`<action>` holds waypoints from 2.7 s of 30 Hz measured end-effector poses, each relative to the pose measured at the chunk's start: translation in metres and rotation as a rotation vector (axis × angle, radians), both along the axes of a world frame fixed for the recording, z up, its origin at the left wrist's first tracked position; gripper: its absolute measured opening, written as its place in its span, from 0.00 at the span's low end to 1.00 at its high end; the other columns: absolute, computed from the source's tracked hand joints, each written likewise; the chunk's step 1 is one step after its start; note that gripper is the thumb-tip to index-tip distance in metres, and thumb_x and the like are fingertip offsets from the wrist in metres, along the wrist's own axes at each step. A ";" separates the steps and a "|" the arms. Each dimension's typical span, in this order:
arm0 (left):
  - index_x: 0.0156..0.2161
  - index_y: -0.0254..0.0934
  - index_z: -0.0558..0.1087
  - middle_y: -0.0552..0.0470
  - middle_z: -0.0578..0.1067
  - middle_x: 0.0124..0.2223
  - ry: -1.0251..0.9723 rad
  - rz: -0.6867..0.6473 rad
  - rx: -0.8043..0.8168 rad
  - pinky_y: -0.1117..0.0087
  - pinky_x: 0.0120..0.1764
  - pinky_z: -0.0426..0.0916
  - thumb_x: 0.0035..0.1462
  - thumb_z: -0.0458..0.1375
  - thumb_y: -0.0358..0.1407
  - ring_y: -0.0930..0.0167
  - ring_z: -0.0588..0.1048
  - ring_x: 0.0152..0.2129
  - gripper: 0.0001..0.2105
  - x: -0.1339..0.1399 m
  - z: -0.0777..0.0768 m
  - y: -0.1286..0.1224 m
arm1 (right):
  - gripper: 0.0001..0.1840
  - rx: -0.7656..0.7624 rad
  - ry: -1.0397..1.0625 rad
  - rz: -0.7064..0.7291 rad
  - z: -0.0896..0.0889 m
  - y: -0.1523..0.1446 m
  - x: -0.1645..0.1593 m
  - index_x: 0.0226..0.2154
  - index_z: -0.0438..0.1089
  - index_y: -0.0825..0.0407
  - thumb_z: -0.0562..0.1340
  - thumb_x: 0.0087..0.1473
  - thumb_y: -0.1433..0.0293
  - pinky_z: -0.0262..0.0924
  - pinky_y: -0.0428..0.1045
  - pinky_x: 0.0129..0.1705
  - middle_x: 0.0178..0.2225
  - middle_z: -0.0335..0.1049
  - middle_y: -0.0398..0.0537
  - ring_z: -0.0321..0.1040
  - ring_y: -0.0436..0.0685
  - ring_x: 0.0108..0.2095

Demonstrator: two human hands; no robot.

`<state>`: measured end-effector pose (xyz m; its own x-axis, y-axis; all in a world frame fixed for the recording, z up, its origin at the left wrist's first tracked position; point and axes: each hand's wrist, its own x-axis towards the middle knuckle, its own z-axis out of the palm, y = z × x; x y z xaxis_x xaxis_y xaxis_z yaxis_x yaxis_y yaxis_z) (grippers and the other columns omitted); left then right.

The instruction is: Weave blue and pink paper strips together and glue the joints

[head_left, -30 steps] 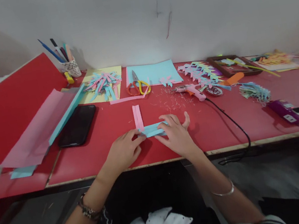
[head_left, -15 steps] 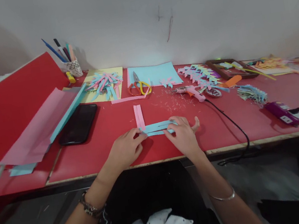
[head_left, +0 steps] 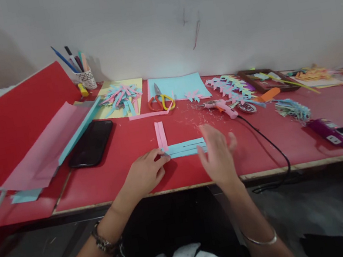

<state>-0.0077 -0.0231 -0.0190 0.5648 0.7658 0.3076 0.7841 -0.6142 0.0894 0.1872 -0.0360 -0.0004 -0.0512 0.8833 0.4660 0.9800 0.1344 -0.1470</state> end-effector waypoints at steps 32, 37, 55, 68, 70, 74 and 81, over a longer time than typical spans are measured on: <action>0.42 0.37 0.70 0.48 0.74 0.42 0.026 -0.052 -0.026 0.61 0.51 0.61 0.52 0.48 0.30 0.67 0.71 0.42 0.13 0.000 0.007 0.004 | 0.22 -0.243 0.035 0.110 -0.014 -0.009 -0.008 0.50 0.62 0.51 0.46 0.57 0.63 0.33 0.65 0.57 0.53 0.61 0.52 0.55 0.60 0.54; 0.41 0.36 0.71 0.48 0.74 0.42 -0.012 -0.076 -0.050 0.59 0.52 0.58 0.52 0.51 0.36 0.65 0.70 0.44 0.12 -0.003 0.010 0.009 | 0.21 -0.259 -0.044 0.077 -0.002 0.011 -0.003 0.52 0.60 0.52 0.46 0.56 0.69 0.40 0.63 0.55 0.54 0.60 0.54 0.54 0.61 0.55; 0.45 0.40 0.71 0.52 0.78 0.34 -0.033 0.226 -0.060 0.65 0.43 0.64 0.54 0.52 0.34 0.68 0.75 0.30 0.13 0.016 0.013 0.025 | 0.08 -0.569 -0.061 0.286 0.035 0.061 0.013 0.31 0.68 0.52 0.55 0.50 0.74 0.42 0.52 0.40 0.35 0.72 0.47 0.64 0.57 0.40; 0.47 0.39 0.67 0.56 0.78 0.33 -0.148 0.211 -0.194 0.65 0.47 0.63 0.50 0.54 0.33 0.69 0.75 0.33 0.17 0.013 0.015 0.024 | 0.12 -0.715 0.171 0.715 0.041 0.084 0.015 0.36 0.66 0.55 0.57 0.48 0.66 0.52 0.48 0.38 0.35 0.69 0.48 0.63 0.53 0.36; 0.49 0.39 0.66 0.56 0.78 0.33 -0.135 0.216 -0.213 0.63 0.51 0.59 0.50 0.55 0.35 0.69 0.75 0.33 0.18 0.013 0.016 0.024 | 0.18 -0.733 0.337 0.801 0.038 0.082 0.014 0.43 0.62 0.55 0.57 0.48 0.66 0.54 0.46 0.37 0.40 0.67 0.48 0.63 0.51 0.36; 0.49 0.39 0.65 0.56 0.78 0.35 -0.139 0.229 -0.250 0.62 0.53 0.57 0.49 0.56 0.37 0.69 0.75 0.35 0.20 0.012 0.018 0.023 | 0.12 -0.713 0.499 0.862 0.034 0.081 0.007 0.38 0.64 0.54 0.55 0.48 0.71 0.57 0.45 0.38 0.39 0.68 0.47 0.64 0.49 0.36; 0.42 0.39 0.69 0.53 0.78 0.33 -0.159 0.362 -0.230 0.70 0.35 0.66 0.51 0.53 0.41 0.67 0.74 0.35 0.14 0.018 0.020 0.019 | 0.05 -0.591 0.685 0.782 0.033 0.083 -0.001 0.28 0.65 0.55 0.54 0.47 0.74 0.58 0.46 0.38 0.31 0.68 0.44 0.65 0.48 0.33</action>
